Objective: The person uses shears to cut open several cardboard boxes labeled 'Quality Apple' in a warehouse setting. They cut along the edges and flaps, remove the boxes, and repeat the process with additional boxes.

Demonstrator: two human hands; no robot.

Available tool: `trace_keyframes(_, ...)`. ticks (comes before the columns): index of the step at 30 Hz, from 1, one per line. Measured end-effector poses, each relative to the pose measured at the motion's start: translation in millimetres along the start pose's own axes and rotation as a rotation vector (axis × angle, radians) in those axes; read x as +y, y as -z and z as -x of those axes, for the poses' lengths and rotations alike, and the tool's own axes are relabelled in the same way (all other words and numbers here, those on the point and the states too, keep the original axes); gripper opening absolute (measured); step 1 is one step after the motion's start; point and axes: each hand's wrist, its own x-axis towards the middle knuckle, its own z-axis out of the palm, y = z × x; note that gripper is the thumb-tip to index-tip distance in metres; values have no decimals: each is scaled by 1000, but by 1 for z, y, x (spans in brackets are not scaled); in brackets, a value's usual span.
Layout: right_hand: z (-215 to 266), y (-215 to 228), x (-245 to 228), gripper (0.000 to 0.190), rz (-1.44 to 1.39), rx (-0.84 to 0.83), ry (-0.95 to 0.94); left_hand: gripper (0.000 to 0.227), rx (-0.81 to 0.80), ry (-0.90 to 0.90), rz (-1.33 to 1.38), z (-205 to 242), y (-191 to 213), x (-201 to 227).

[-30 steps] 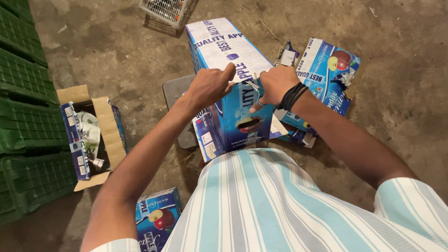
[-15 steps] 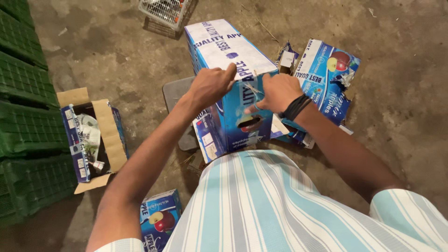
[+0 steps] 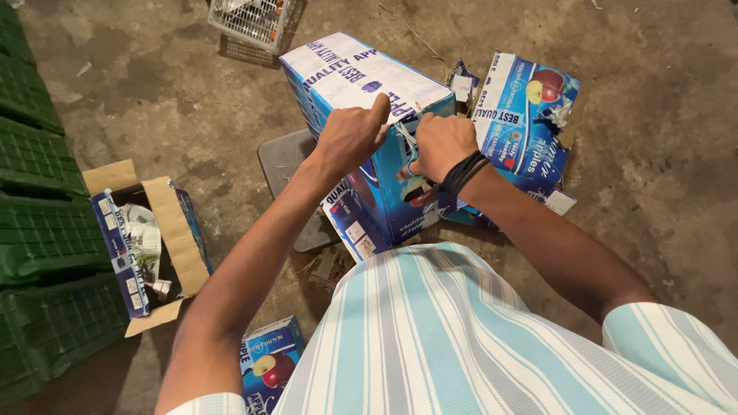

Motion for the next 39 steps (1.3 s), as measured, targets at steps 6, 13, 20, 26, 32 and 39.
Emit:
trace_keyframes(6,0,2,-3,77,28,-84,-31,36,33,-6,20,-7,-9,4)
trace_keyframes(13,1,-7,-3,53,82,-91,-74,24,43,1,11,-14,-29,13)
trace_keyframes(20,4,-25,7,29,51,63,-122,19,82,2,28,-22,-33,5)
trace_keyframes(26,1,-29,20,33,-147,125,-149,28,103,-16,6,-27,-28,-3)
trace_keyframes(32,3,-35,37,46,-1283,-239,-156,41,104,33,92,-26,-18,-2)
trace_keyframes(39,7,-66,51,38,-1826,363,-324,37,92,53,80,-17,-8,3)
